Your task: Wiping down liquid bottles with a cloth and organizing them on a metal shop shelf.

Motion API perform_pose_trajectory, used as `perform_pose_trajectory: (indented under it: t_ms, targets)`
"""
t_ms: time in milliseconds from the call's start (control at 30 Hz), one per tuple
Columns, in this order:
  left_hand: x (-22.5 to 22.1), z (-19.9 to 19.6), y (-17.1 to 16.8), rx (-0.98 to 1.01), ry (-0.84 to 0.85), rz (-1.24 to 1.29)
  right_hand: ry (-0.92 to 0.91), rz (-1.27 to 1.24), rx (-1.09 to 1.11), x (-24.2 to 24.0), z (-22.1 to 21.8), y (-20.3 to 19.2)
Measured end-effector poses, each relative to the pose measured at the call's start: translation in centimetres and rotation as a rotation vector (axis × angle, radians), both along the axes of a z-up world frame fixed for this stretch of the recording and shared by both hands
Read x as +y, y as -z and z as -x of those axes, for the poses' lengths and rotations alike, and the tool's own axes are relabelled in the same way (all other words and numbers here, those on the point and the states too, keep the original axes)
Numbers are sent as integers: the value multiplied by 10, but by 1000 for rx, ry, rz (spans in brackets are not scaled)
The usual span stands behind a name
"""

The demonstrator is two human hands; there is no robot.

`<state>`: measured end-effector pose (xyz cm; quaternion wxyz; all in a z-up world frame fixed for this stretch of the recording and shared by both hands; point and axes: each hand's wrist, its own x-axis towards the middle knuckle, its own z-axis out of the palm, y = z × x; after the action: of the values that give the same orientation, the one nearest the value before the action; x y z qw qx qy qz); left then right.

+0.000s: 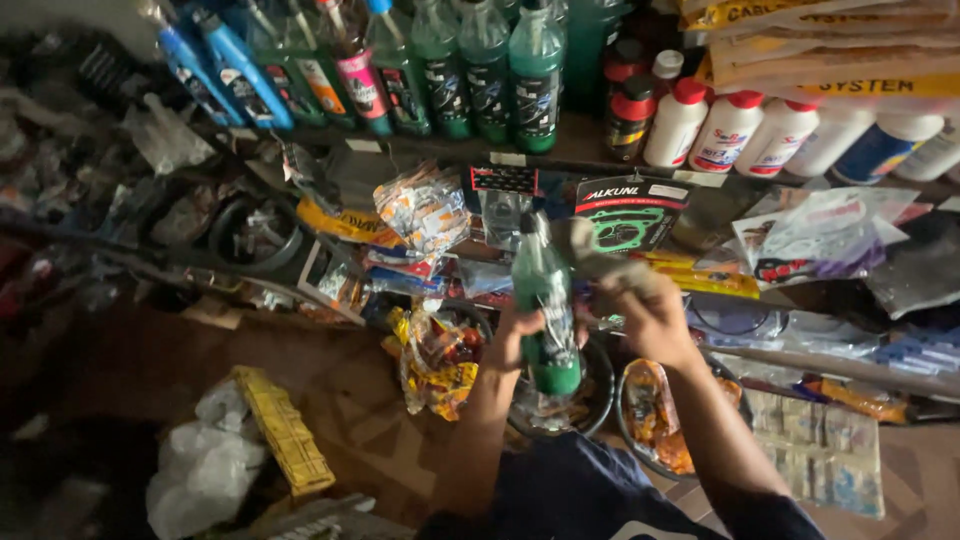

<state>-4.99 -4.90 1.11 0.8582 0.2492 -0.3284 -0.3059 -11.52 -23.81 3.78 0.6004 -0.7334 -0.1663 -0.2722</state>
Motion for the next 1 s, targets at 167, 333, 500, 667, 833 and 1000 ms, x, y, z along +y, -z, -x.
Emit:
perform_pose_trajectory:
  t_ms: [167, 333, 500, 667, 833, 1000]
  targets:
    - [-34, -24, 28, 41, -43, 203, 70, -536, 169, -23, 10, 18]
    - [-55, -47, 5, -71, 34, 186, -43, -357, 382, 22, 54, 0]
    - [-69, -10, -43, -257, -400, -298, 77, -99, 260, 33, 36, 7]
    - [-68, -19, -70, -440, -243, -389, 413, -122, 225, 43, 9, 7]
    - [-41, -40, -106, -771, -449, -552, 495, -77, 196, 30, -16, 30]
    - [-31, -75, -140, -871, -474, -463, 462, 56, 44, 24, -41, -6]
